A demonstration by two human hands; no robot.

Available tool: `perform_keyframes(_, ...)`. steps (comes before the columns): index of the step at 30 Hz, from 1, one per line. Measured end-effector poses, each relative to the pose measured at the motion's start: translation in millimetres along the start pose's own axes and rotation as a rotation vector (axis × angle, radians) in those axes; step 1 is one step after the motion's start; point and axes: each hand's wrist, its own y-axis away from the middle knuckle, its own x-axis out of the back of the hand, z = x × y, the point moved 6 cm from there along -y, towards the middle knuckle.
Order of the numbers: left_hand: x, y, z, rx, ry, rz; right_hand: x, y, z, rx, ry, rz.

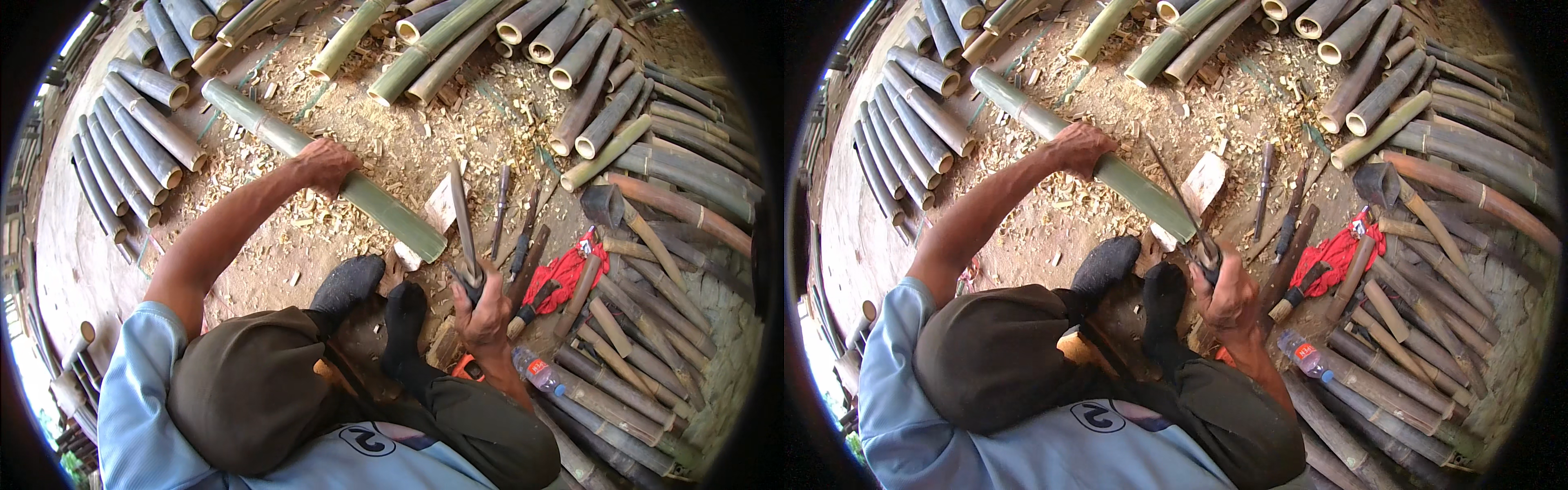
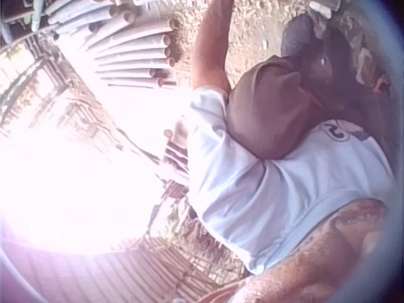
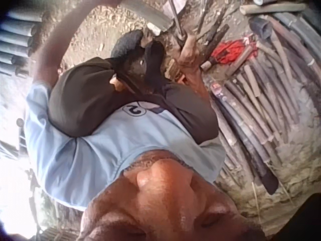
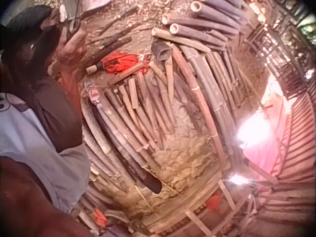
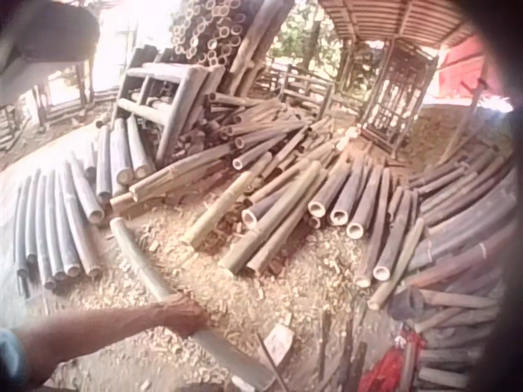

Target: The person peels layers of bark from a bamboo stalk using a knife while sitting on the floor surrounded by bamboo pieces.

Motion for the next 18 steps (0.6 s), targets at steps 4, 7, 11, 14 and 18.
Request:
perform_keyframes(4, -8, -7, -1, 0.063, 0.025, -0.067, -45, 19, 62, -0.233, 0.342, -0.337)
perform_keyframes(7, -17, -2, -2, 0.039, 0.054, -0.035, -40, 8, 45, -0.33, 0.326, -0.438)
perform_keyframes(11, 8, 4, 6, 0.057, 0.011, -0.051, -9, -11, -7, -0.08, 0.131, -0.147)
perform_keyframes(14, -6, -6, 5, 0.042, 0.048, -0.066, -37, 9, 45, -0.28, 0.232, -0.365)
perform_keyframes(18, -3, -5, -3, 0.081, 0.016, -0.106, -38, 0, 53, -0.352, 0.402, -0.549)
